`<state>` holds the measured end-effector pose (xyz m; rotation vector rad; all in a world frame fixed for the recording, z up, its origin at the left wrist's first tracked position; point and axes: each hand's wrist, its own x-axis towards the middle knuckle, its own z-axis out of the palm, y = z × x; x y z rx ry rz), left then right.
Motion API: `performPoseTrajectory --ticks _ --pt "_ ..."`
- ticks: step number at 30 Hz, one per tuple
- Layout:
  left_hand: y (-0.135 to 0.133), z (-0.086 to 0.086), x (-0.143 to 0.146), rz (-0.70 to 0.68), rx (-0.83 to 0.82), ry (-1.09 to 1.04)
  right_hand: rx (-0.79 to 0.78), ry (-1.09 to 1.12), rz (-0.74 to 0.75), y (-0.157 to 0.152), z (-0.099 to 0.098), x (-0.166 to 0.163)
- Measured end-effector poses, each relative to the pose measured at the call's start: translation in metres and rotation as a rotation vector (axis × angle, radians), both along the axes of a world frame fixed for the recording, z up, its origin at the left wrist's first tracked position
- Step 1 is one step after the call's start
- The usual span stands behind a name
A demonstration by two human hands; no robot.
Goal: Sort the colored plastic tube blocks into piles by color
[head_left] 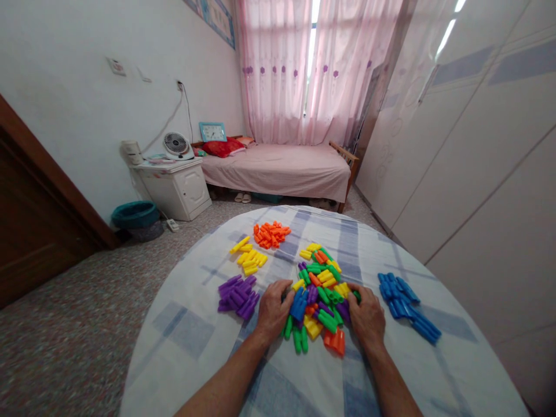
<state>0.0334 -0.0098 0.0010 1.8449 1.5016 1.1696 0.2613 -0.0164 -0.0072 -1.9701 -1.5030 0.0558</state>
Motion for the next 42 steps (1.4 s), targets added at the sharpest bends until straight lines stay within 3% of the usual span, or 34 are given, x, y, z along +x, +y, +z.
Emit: performPoseTrajectory --ticks 7,12,19,24,27,32,37,42 --pt "0.004 0.000 0.005 -0.011 -0.012 0.062 0.000 -0.067 0.042 0.000 0.002 0.002" --pt "0.005 0.000 0.006 0.005 0.006 -0.041 0.003 -0.081 0.053 -0.001 0.003 0.001" --pt "0.008 -0.005 0.008 -0.238 0.058 -0.022 -0.006 -0.016 -0.001 0.000 0.004 0.000" --pt "0.005 0.004 0.007 -0.057 0.098 -0.130 -0.020 -0.003 -0.001 0.000 0.003 0.000" --pt "0.009 0.025 -0.011 0.060 0.165 -0.113 -0.029 -0.008 0.000 0.001 0.002 0.001" --pt "0.034 0.052 -0.073 0.205 0.154 0.076 -0.025 -0.033 0.004 0.000 0.003 0.000" --pt "0.059 0.047 -0.123 0.315 -0.169 0.356 -0.028 -0.010 -0.009 0.000 0.003 -0.001" --pt "0.066 0.039 -0.139 0.269 -0.214 0.431 -0.024 -0.006 -0.008 0.001 0.000 0.000"
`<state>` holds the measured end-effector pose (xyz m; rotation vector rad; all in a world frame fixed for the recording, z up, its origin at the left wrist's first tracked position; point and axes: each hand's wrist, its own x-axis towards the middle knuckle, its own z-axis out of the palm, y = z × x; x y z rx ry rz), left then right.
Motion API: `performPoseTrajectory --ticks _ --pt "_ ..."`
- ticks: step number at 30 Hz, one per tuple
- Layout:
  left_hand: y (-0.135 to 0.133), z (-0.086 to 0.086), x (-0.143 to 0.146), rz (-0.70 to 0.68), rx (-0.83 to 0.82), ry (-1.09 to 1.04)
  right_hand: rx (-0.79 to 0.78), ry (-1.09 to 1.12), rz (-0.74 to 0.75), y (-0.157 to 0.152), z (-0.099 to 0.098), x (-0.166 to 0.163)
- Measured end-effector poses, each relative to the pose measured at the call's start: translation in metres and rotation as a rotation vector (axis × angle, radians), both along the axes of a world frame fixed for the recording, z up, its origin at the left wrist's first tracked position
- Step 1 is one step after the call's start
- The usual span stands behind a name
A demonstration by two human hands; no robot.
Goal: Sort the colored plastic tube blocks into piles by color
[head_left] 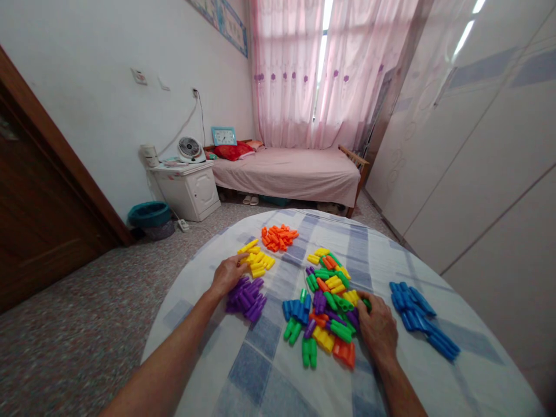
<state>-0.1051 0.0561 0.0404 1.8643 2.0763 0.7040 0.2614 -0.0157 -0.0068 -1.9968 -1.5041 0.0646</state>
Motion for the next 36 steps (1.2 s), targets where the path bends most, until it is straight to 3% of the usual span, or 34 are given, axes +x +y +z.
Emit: performPoseTrajectory --ticks 6,10,15,19,25,31,36 --pt "0.001 -0.003 -0.005 -0.044 0.019 0.094 -0.006 0.002 -0.004 -0.001 0.003 -0.001" --pt "-0.008 0.006 0.016 -0.089 0.180 0.124 0.017 0.009 0.011 -0.001 0.002 -0.002" --pt "-0.025 0.018 0.088 -0.433 0.212 -0.099 0.027 0.012 0.004 -0.001 0.001 -0.001" --pt "-0.025 0.014 0.160 -0.622 0.228 -0.104 0.021 0.023 0.008 0.000 0.000 0.000" --pt "-0.014 0.008 0.228 -0.521 0.137 0.109 0.033 0.057 0.025 0.001 -0.002 0.001" --pt "-0.010 0.006 0.234 -0.452 0.074 0.135 0.033 0.056 0.030 0.001 -0.003 0.002" --pt "-0.011 0.005 0.215 -0.496 0.168 0.004 0.036 0.038 0.019 0.000 0.000 0.000"
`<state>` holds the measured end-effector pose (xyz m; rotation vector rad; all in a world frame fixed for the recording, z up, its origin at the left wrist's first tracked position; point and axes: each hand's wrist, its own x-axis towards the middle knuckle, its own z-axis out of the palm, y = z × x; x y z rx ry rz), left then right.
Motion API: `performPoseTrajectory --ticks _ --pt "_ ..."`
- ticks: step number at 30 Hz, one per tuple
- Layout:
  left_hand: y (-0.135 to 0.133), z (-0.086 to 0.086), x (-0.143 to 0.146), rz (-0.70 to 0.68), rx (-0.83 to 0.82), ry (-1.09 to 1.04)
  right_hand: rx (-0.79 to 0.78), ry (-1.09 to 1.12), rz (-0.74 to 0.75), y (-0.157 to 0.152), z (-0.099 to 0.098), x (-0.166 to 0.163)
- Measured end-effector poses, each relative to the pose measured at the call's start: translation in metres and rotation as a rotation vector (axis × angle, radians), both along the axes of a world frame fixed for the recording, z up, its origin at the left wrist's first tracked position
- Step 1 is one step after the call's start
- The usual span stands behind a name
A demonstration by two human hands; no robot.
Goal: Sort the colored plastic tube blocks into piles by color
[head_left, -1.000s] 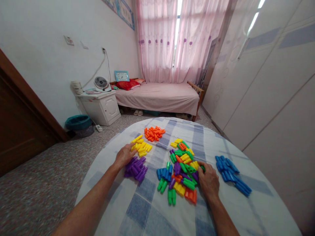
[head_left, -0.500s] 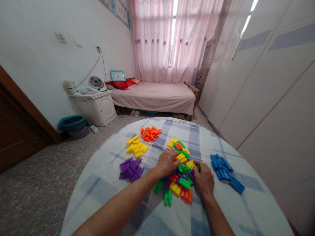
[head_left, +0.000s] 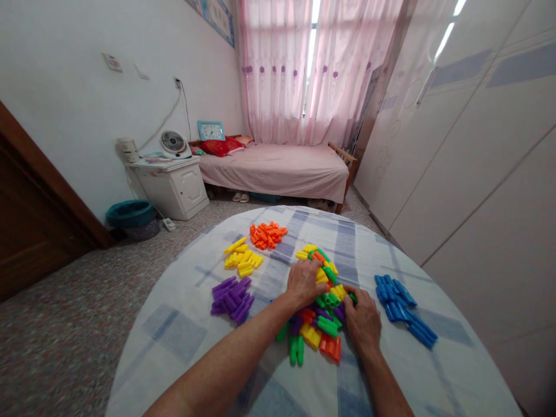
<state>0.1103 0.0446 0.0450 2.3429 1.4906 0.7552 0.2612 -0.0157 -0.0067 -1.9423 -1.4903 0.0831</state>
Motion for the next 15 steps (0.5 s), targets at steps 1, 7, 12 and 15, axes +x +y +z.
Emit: performPoseTrajectory --ticks 1,7,12,15 --pt "-0.001 0.000 -0.004 -0.019 0.016 -0.032 -0.002 -0.005 -0.005 0.000 0.001 -0.001" --pt "-0.002 0.013 -0.035 -0.032 0.099 -0.109 -0.028 -0.029 -0.001 -0.001 0.003 0.000" --pt "0.020 0.017 -0.096 0.193 0.148 0.139 -0.041 -0.034 -0.024 0.000 0.001 0.000" --pt "0.033 0.014 -0.134 0.350 0.116 0.315 -0.041 -0.036 -0.020 0.000 0.002 0.000"
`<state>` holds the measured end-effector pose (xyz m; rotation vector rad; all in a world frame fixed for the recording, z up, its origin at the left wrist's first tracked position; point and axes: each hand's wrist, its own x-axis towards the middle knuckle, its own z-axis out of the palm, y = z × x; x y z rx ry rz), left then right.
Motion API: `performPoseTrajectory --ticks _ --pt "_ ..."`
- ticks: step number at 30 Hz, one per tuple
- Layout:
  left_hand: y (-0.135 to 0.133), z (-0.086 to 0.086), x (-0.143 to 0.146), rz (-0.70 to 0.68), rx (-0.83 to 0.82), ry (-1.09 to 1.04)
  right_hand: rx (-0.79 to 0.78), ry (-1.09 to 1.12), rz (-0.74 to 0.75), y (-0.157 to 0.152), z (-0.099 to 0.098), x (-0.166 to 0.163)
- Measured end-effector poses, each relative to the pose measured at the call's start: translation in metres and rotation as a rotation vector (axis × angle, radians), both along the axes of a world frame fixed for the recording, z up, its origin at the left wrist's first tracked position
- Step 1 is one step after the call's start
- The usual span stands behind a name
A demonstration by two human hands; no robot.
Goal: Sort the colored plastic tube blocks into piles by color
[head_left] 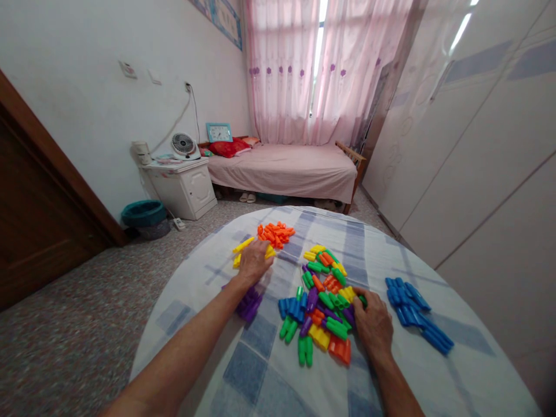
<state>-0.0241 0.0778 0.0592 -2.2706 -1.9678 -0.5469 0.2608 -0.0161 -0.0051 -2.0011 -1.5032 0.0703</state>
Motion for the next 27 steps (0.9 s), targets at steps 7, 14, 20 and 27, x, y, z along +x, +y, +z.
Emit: performPoseTrajectory --ticks 7,14,20,27 --pt "0.004 -0.006 -0.024 0.137 0.023 0.106 -0.009 0.019 -0.002 0.000 0.002 -0.001" --pt "0.030 -0.007 0.044 -0.336 -0.073 -0.038 -0.002 0.038 0.012 0.002 -0.004 0.003" --pt "0.068 -0.015 0.097 -0.520 -0.277 0.017 0.026 0.093 0.048 0.003 -0.011 0.008" --pt "0.085 -0.013 0.112 -0.587 -0.369 0.043 0.046 0.110 0.043 0.002 -0.012 0.007"
